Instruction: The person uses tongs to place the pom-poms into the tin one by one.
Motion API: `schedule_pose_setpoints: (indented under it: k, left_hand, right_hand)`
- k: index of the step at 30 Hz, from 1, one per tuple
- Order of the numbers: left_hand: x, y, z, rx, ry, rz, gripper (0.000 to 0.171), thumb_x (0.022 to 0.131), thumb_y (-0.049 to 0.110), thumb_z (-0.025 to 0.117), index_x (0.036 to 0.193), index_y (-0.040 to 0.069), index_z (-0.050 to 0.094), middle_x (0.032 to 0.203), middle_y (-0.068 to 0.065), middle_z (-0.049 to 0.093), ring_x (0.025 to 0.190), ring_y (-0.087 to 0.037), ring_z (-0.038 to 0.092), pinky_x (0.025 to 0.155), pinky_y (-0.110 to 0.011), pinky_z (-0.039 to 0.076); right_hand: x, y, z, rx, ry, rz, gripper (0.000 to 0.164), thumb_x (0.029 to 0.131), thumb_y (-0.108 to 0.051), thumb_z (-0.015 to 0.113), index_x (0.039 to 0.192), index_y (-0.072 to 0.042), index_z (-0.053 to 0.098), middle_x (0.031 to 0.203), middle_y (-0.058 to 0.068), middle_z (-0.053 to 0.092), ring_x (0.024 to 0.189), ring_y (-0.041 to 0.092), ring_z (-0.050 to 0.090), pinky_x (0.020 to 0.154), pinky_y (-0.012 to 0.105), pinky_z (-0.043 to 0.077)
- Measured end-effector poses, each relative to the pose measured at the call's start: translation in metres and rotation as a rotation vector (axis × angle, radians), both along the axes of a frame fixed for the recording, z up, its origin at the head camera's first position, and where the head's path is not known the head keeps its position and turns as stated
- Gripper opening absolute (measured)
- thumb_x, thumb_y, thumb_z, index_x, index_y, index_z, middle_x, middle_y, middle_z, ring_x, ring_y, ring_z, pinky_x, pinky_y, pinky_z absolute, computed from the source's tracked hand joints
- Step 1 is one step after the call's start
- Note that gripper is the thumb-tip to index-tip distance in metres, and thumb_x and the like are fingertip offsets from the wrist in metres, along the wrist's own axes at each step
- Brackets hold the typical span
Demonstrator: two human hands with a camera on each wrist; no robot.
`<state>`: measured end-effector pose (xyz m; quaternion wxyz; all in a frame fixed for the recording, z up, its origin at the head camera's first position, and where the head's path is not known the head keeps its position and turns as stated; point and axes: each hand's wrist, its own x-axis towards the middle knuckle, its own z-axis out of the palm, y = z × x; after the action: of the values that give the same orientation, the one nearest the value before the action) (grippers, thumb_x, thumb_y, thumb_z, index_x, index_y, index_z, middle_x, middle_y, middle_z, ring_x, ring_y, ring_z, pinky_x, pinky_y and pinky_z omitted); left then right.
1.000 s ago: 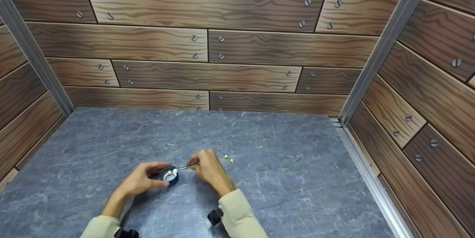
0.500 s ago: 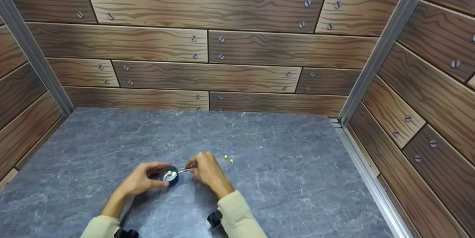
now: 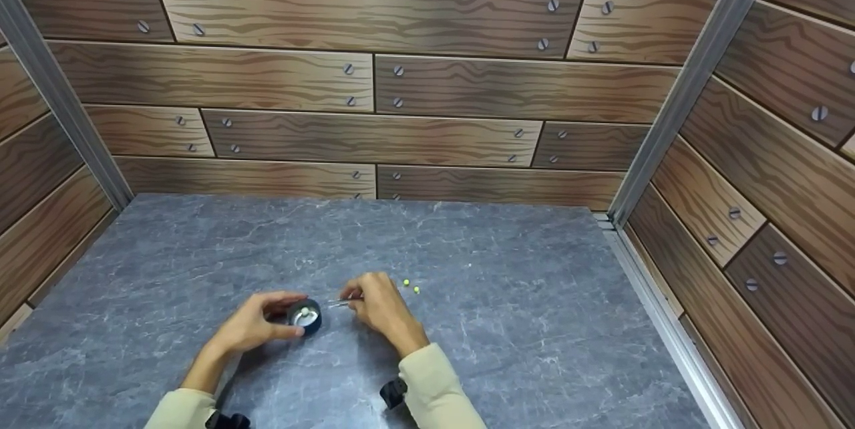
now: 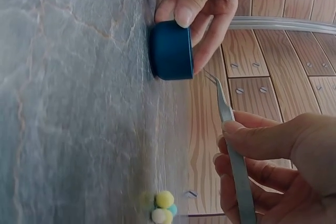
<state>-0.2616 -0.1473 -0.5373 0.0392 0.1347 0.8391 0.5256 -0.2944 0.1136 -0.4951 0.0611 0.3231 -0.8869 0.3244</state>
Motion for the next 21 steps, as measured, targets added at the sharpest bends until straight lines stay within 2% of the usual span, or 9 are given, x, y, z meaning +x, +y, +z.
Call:
schedule_pose_setpoints:
  k: [8,15,18,21]
  left_hand:
    - [0.001,0.000,0.000,-0.016,0.007,0.002,0.058,0.078,0.011,0.089,0.132,0.002,0.068,0.129,-0.020,0.071,0.117,-0.037,0.068,0.102,-0.053,0.054]
    - [0.002,0.000,0.000,-0.004,0.007,-0.006,0.058,0.079,0.011,0.089,0.133,0.002,0.068,0.130,-0.021,0.070,0.118,-0.038,0.067,0.102,-0.054,0.053]
    - [0.002,0.000,0.000,0.002,0.013,-0.006,0.058,0.079,0.010,0.089,0.132,0.002,0.068,0.129,-0.022,0.070,0.117,-0.039,0.067,0.101,-0.055,0.053]
    - [0.003,0.000,0.000,0.009,0.020,-0.009,0.058,0.078,0.009,0.089,0.131,0.002,0.068,0.129,-0.022,0.071,0.117,-0.039,0.067,0.102,-0.057,0.053]
  right_hand:
    - [-0.002,0.015,0.001,-0.014,-0.009,0.008,0.021,0.082,0.009,0.075,0.098,-0.004,0.081,0.091,0.012,0.079,0.080,0.023,0.070,0.071,0.025,0.056]
    - [-0.005,0.029,-0.002,-0.022,-0.006,-0.006,0.018,0.083,0.007,0.077,0.096,-0.004,0.081,0.087,0.011,0.079,0.073,0.013,0.067,0.064,0.020,0.051]
    - [-0.006,0.035,-0.004,-0.034,-0.020,-0.024,0.014,0.083,0.003,0.079,0.095,-0.005,0.081,0.086,0.010,0.079,0.072,0.012,0.067,0.065,0.020,0.053]
    - [-0.007,0.042,-0.006,-0.046,-0.031,-0.040,0.013,0.083,0.001,0.080,0.095,-0.004,0.081,0.087,0.010,0.080,0.074,0.015,0.071,0.068,0.022,0.057]
